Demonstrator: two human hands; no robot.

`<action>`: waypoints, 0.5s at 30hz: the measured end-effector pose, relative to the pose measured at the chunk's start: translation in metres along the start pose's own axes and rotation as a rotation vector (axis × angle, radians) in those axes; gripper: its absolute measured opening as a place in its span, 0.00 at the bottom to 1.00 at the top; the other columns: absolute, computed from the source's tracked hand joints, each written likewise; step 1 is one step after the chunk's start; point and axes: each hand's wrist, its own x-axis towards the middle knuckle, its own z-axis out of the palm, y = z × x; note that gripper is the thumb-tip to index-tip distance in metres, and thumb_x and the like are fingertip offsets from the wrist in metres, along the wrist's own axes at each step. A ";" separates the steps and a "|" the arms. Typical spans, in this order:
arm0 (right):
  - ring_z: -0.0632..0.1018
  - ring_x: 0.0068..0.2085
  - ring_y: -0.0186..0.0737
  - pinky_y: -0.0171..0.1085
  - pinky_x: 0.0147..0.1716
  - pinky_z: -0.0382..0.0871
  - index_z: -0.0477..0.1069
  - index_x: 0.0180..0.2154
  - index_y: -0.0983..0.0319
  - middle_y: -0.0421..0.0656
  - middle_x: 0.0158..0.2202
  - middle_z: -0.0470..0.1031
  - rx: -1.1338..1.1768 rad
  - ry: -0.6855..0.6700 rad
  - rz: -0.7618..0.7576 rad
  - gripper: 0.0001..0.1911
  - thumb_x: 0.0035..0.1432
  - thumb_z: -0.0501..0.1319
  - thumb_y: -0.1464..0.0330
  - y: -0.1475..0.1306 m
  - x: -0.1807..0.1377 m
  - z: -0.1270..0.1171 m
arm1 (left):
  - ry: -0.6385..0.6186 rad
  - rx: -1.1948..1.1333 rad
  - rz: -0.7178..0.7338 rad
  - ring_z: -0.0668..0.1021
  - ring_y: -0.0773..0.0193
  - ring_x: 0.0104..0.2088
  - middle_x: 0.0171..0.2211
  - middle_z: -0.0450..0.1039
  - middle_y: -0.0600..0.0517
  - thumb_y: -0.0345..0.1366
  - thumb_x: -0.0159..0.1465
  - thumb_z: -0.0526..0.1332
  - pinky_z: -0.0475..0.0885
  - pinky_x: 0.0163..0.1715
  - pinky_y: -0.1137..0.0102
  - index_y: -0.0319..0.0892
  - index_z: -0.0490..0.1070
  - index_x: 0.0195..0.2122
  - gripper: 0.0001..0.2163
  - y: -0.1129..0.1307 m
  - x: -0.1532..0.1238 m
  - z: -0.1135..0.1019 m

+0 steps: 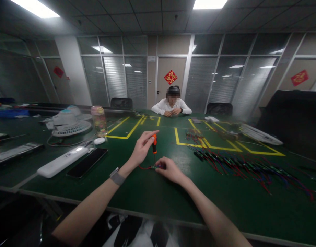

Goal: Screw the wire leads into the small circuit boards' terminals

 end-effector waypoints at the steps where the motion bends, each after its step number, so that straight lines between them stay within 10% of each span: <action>1: 0.71 0.32 0.35 0.34 0.33 0.64 0.74 0.36 0.64 0.40 0.31 0.71 0.001 -0.001 -0.005 0.07 0.51 0.63 0.71 0.001 0.000 0.000 | -0.019 -0.033 -0.012 0.73 0.65 0.43 0.44 0.69 0.48 0.35 0.66 0.54 0.68 0.43 0.72 0.44 0.71 0.52 0.15 0.000 0.000 0.000; 15: 0.70 0.33 0.36 0.35 0.34 0.64 0.72 0.39 0.65 0.42 0.33 0.71 0.002 -0.051 -0.021 0.11 0.51 0.62 0.73 -0.002 0.000 -0.003 | -0.021 -0.067 -0.012 0.74 0.65 0.40 0.40 0.71 0.48 0.35 0.63 0.58 0.70 0.42 0.71 0.42 0.72 0.50 0.14 0.001 0.000 -0.001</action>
